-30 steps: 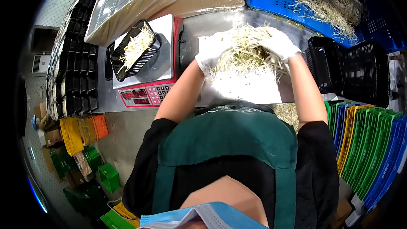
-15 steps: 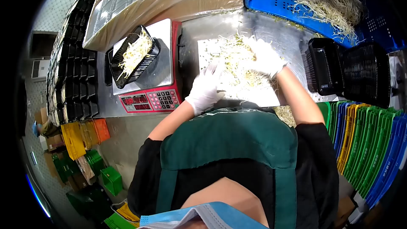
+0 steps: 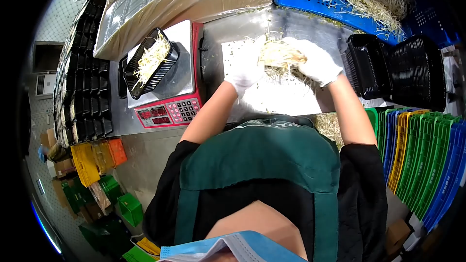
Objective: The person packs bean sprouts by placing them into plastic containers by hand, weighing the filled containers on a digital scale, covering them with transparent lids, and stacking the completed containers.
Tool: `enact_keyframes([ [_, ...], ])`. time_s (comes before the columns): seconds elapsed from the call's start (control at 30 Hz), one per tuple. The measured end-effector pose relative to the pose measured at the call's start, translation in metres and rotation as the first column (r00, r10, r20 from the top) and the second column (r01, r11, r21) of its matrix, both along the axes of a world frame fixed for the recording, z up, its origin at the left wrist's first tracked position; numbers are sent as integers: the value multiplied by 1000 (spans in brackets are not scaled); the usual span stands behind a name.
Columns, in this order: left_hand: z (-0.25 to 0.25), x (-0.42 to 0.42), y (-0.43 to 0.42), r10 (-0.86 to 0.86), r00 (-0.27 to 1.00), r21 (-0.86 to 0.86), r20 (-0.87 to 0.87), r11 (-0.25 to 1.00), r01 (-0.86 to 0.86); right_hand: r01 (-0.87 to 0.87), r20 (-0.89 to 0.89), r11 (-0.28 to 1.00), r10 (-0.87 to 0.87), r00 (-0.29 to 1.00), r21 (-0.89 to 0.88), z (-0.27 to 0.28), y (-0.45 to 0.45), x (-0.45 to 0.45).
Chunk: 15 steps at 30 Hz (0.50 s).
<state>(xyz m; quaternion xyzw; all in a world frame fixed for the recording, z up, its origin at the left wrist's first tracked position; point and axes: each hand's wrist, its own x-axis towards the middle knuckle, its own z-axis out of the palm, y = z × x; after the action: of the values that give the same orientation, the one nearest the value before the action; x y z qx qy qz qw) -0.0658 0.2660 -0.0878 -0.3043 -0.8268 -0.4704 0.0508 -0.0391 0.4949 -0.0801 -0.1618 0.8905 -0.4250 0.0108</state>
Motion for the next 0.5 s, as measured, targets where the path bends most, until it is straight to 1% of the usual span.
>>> enact_keyframes([
  [0.07, -2, 12, -14, -66, 996, 257, 65, 965, 47, 45, 229, 998, -33, 973, -46, -5, 22, 2],
  [0.1, -1, 18, -26, -48, 954, 226, 296, 974, -21, 53, 224, 997, -65, 973, 60, 9, 26, 8],
  [0.13, -4, 20, -38, 39, 961, 34, 273, 998, -51, 54, 225, 997, -66, 972, 60, 3, 27, 18],
  [0.17, -8, 22, -50, 111, 966, -160, 233, 984, -74, 119, 41, 950, -136, 990, 290, -8, 28, 28],
  [0.2, -18, 25, -59, 136, 987, -468, -89, 869, -162, 136, -26, 913, -137, 990, 386, -15, 25, 32],
  [0.23, -28, 29, -61, 160, 981, -250, -109, 951, -183, 162, -94, 864, -133, 987, 477, -22, 22, 36],
  [0.27, -37, 31, -63, 166, 980, -251, -107, 950, -188, 195, -161, 805, -126, 979, 560, -28, 19, 40],
  [0.33, -46, 30, -61, 85, 990, -423, -110, 898, -124, 294, 49, 895, -328, 943, 336, -24, 1, 34],
  [0.37, -48, 29, -55, 83, 991, -389, -107, 913, -119, 326, 2, 839, -363, 932, 436, -32, -2, 22],
  [0.4, -35, 30, -51, 83, 991, -390, -110, 913, -119, 328, 0, 839, -364, 931, 434, -34, 3, 10],
  [0.43, -10, 31, -44, 111, 990, -523, 85, 851, -51, 265, 227, 949, -300, 926, 173, -35, 13, 0],
  [0.47, 7, 31, -41, 166, 949, -629, 267, 776, 41, 206, 275, 977, -185, 943, -48, -35, 23, -2],
  [0.5, 11, 34, -43, 168, 952, -626, 257, 779, 32, 145, 315, 952, -55, 948, -269, -25, 27, -4],
])
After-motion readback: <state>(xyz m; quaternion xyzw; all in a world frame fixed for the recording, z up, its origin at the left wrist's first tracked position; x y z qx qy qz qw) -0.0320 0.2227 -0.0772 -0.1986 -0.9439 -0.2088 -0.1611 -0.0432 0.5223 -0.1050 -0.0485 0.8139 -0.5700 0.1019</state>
